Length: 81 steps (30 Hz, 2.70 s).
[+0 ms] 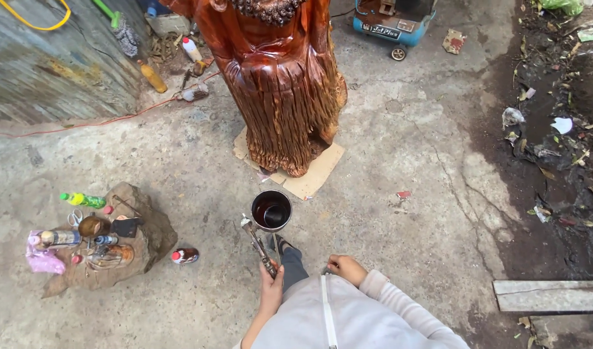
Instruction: Applying a finish or paint to a large carved wooden statue using a pneumatic spray gun
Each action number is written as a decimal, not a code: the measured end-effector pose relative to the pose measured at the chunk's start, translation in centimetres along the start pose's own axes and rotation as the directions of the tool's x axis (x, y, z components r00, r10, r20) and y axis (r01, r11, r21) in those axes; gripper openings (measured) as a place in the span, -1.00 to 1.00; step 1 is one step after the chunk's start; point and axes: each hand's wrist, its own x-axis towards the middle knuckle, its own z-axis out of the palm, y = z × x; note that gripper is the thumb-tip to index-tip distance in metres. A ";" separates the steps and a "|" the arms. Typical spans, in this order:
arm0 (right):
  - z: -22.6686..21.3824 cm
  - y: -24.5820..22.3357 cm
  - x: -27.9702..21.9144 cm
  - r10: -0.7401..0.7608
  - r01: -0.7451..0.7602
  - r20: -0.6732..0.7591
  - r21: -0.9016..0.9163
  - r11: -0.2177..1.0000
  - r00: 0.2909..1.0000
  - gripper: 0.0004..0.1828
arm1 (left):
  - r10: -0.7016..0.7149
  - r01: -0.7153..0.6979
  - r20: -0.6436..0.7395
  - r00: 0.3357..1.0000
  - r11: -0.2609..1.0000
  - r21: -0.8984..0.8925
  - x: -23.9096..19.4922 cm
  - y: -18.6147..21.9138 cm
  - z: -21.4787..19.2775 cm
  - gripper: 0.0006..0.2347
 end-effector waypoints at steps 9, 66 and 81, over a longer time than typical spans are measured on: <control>-1.1 -4.1 -0.5 -0.043 0.043 0.024 0.028 0.999 0.999 -0.84 | -0.087 0.085 0.021 0.996 0.993 0.083 -1.2 -1.3 0.4 -0.70; -17.9 -37.8 20.7 -0.335 0.681 -0.872 -0.002 0.732 0.357 -0.62 | 0.645 -0.616 0.723 0.248 0.681 -0.396 31.6 22.7 -1.4 -0.20; -30.8 -37.1 24.6 -0.354 0.687 -0.898 -0.085 0.722 0.260 -0.75 | 0.441 -0.404 0.765 0.468 0.878 -0.259 37.5 28.0 4.0 -0.35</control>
